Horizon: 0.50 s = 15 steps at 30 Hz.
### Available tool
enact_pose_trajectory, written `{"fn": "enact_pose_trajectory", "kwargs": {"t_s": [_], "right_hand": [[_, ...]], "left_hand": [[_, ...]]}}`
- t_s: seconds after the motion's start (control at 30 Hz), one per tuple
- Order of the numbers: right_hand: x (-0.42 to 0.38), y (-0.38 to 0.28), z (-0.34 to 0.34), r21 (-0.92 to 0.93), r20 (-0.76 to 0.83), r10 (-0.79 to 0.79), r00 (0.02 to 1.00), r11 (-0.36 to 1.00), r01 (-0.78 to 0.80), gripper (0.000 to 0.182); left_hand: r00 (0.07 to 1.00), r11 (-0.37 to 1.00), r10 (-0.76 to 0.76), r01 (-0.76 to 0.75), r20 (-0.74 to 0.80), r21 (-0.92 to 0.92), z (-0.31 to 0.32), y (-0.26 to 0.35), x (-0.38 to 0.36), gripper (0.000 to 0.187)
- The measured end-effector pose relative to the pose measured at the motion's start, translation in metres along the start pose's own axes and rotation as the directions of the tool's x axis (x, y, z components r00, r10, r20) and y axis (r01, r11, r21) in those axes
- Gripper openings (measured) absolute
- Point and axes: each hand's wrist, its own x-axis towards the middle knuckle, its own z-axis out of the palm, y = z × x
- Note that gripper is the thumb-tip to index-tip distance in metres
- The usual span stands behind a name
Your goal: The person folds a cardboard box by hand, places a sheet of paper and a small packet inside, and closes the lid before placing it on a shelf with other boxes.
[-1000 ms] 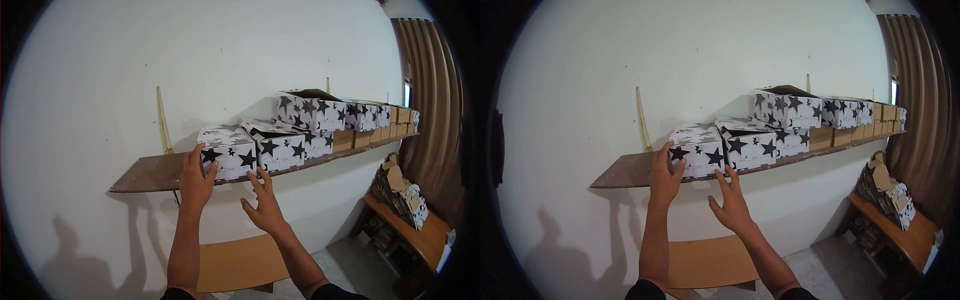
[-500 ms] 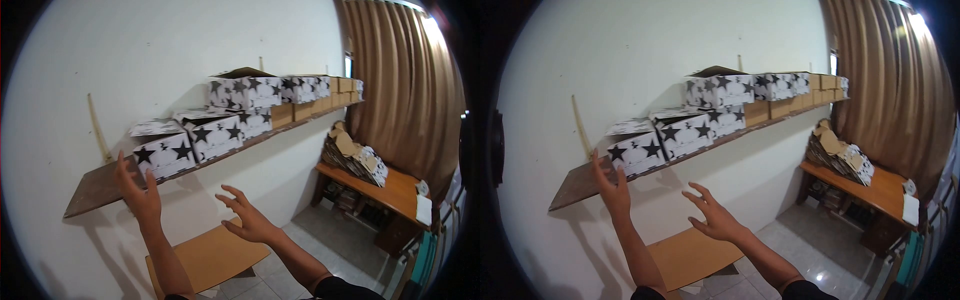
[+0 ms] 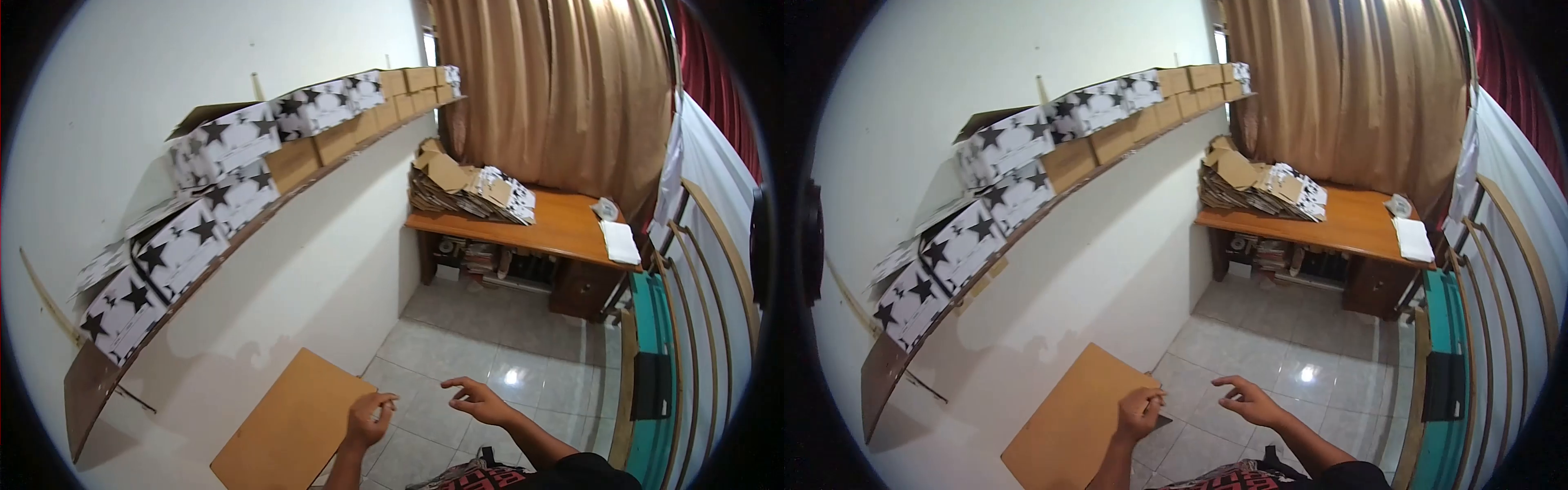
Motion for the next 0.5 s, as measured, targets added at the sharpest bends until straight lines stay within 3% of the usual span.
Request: {"fn": "enact_pose_trajectory", "kwargs": {"t_s": [0.03,0.17,0.23,0.5], "right_hand": [[-0.012,0.009,-0.009,0.014,-0.057,0.084,0.995,0.996,-0.084,0.047],[-0.044,0.034,-0.045,0.111,-0.137,0.148,0.979,0.985,-0.134,0.044],[-0.048,0.038,-0.062,0.135,-0.164,0.070,0.984,0.990,-0.048,0.042],[-0.087,0.060,-0.182,-0.037,-0.234,-0.006,0.972,0.999,-0.003,0.039]], "left_hand": [[0.989,0.986,-0.108,0.121,0.104,-0.118,0.019,0.005,-0.002,0.015],[0.944,0.950,-0.148,0.219,0.295,-0.221,0.086,0.024,0.004,0.016],[0.914,0.945,-0.108,0.216,0.392,-0.245,0.118,0.028,0.017,0.017],[0.841,0.926,-0.060,0.248,0.537,-0.284,0.263,0.070,0.094,0.019]]}}
